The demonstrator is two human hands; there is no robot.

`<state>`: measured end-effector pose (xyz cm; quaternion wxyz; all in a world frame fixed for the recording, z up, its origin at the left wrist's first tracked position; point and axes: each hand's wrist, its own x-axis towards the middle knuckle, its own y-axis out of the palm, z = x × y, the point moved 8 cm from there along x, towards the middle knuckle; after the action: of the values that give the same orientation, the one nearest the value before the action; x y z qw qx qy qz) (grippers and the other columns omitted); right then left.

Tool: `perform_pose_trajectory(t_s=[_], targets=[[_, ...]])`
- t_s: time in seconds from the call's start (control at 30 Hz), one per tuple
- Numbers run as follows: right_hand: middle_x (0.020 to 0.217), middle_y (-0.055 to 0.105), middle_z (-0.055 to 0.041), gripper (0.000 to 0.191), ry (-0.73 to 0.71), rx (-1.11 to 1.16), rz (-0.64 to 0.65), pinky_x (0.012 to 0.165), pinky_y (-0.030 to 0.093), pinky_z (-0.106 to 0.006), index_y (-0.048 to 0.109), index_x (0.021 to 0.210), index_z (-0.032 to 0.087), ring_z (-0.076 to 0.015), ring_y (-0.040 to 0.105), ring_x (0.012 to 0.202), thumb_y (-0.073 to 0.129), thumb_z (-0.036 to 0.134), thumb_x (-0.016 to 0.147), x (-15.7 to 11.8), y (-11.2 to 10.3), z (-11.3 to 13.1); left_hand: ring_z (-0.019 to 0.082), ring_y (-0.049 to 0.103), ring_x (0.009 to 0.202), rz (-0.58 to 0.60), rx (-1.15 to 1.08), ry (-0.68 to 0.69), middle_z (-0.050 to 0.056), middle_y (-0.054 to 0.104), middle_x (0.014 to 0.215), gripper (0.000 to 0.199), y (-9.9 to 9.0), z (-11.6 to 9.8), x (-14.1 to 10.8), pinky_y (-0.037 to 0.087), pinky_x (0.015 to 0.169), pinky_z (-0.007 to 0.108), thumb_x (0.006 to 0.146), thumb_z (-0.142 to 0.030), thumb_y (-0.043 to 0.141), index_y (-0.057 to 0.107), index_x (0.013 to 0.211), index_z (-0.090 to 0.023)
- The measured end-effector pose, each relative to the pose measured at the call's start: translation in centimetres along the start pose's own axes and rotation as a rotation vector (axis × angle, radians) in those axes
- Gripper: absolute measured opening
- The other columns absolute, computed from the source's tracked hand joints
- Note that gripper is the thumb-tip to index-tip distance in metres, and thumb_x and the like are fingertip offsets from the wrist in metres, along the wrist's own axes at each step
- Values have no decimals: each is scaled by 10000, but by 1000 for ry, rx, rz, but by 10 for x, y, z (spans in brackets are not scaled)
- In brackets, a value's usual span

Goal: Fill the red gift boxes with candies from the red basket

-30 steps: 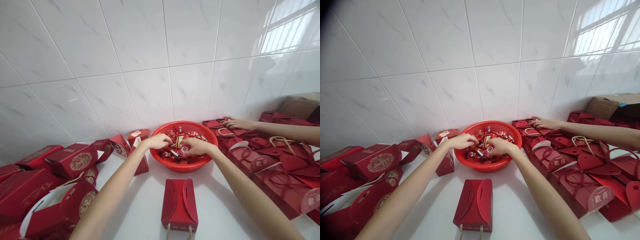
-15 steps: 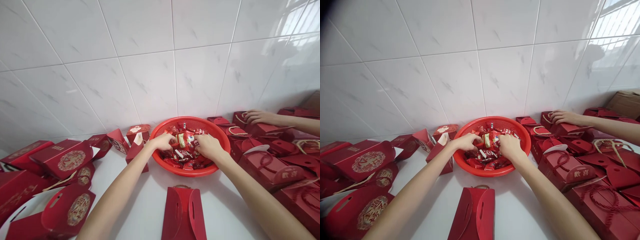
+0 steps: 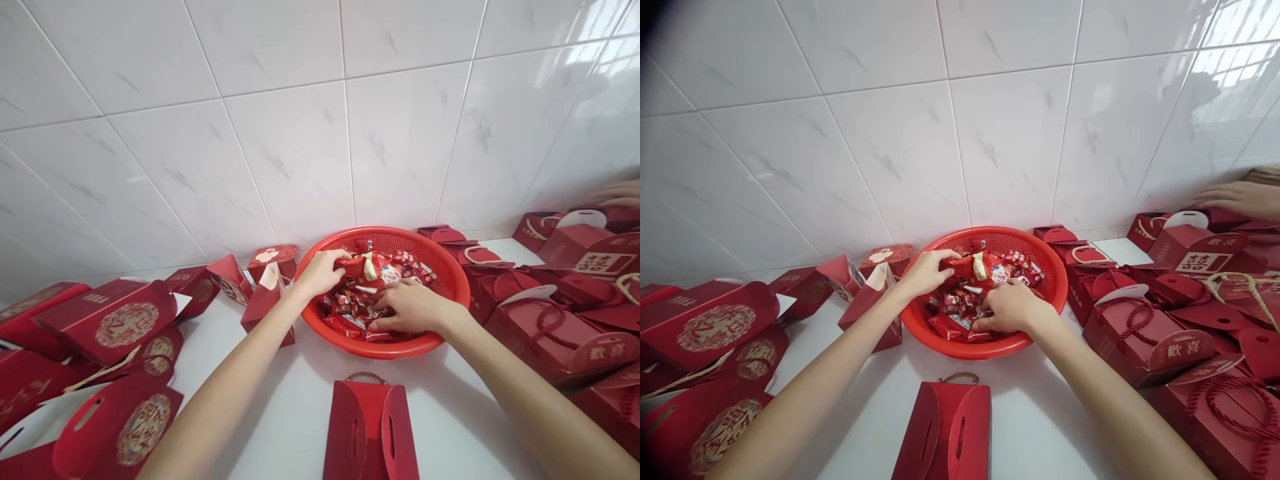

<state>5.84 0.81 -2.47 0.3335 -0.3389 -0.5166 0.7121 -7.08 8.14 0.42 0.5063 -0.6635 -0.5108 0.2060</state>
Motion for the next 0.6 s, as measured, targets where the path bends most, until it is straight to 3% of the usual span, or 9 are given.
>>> perform_pose_trajectory(t_s=[0.1, 0.2, 0.3, 0.33, 0.4, 0.5, 0.6], targets=[[1109, 710, -189, 504, 125, -132, 17, 1032, 392, -460, 760, 940, 138, -360, 604, 1149, 555, 598, 911, 2, 2, -10, 247, 640, 1176, -35, 40, -12, 56, 709, 1240, 345, -2, 3, 0, 460, 1053, 377, 831, -96, 594, 668, 1148, -209], [1192, 661, -210, 536, 208, -145, -30, 992, 431, -450, 727, 985, 126, -352, 612, 1138, 514, 615, 929, 2, -4, -17, 250, 644, 1119, -107, 94, -25, 83, 696, 1190, 311, -8, 4, 0, 491, 991, 375, 810, -147, 653, 638, 1118, -187], [1240, 611, -231, 531, 337, -124, -88, 953, 461, -456, 689, 1080, 103, -360, 613, 1140, 542, 589, 927, -1, -9, -27, 225, 654, 989, -174, 63, 42, 68, 703, 1037, 160, -14, -4, -3, 505, 906, 338, 799, -198, 674, 657, 957, -174], [1260, 595, -243, 523, 374, -124, -118, 945, 467, -461, 674, 1114, 93, -367, 599, 1162, 541, 566, 935, -3, -12, -30, 203, 660, 922, -124, 16, 94, 48, 711, 963, 84, -11, -10, -3, 503, 873, 314, 818, -212, 655, 668, 893, -177], [1305, 559, -267, 497, 429, -135, -185, 930, 475, -469, 644, 1168, 78, -376, 565, 1207, 522, 512, 960, -6, -16, -34, 168, 659, 801, 107, -75, 211, 10, 723, 845, 94, 6, -23, -6, 490, 804, 272, 844, -258, 643, 698, 821, -186], [1362, 514, -285, 453, 477, -154, -234, 920, 482, -466, 614, 1214, 68, -378, 543, 1228, 528, 436, 964, -7, -20, -38, 170, 663, 787, 443, -76, 287, -2, 739, 868, 192, 31, -32, -15, 472, 754, 255, 781, -379, 746, 751, 884, -217], [1317, 548, -255, 356, 438, -182, -305, 931, 473, -455, 628, 1202, 87, -367, 561, 1196, 550, 322, 946, -6, -28, -34, 222, 652, 936, 456, 51, 304, 25, 703, 1010, 340, 35, -30, -15, 471, 793, 276, 700, -387, 823, 750, 1004, -253]])
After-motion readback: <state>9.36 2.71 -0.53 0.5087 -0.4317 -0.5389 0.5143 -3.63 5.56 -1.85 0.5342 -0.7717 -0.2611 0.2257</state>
